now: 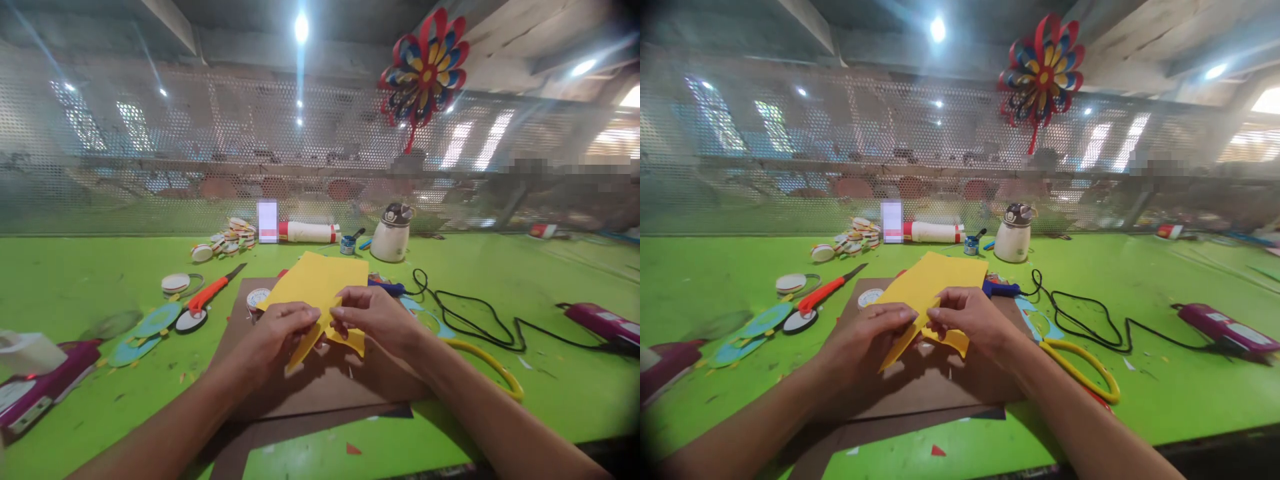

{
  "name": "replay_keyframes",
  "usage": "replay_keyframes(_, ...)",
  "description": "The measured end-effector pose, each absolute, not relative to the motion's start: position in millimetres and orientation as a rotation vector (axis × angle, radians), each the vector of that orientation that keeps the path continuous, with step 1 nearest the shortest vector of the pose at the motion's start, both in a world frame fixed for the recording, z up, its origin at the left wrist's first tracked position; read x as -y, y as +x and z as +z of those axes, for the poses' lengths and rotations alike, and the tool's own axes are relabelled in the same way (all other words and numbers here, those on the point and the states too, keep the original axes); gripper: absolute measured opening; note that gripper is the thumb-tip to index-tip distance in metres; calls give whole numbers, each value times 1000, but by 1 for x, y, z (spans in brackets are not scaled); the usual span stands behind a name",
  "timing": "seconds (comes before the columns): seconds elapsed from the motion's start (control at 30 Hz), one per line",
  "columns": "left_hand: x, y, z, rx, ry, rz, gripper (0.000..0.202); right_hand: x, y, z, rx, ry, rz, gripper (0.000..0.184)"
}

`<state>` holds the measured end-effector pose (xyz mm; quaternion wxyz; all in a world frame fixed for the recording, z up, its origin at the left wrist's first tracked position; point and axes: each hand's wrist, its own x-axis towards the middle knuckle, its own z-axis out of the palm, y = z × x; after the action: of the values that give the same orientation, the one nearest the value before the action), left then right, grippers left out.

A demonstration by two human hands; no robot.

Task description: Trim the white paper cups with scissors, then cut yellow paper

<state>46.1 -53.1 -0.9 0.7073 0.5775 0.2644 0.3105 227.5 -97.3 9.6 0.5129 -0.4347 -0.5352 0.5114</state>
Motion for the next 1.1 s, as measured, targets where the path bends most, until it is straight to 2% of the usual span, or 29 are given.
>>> replay_keyframes(0.23,52,49,-4,-704,1317,622,14,98,226,10,1302,-1097,1228,24)
replay_keyframes(0.47,54,51,1,-717,1216,686,14,93,225,5,1219,-1094,1241,40)
replay_keyframes(0.67,53,51,-3,-644,1163,619,13,94,224,2,1275,-1165,1227,31)
replay_keyframes(1.1,53,53,-3,-556,1078,660,34,97,223,8,1359,-1213,1184,32)
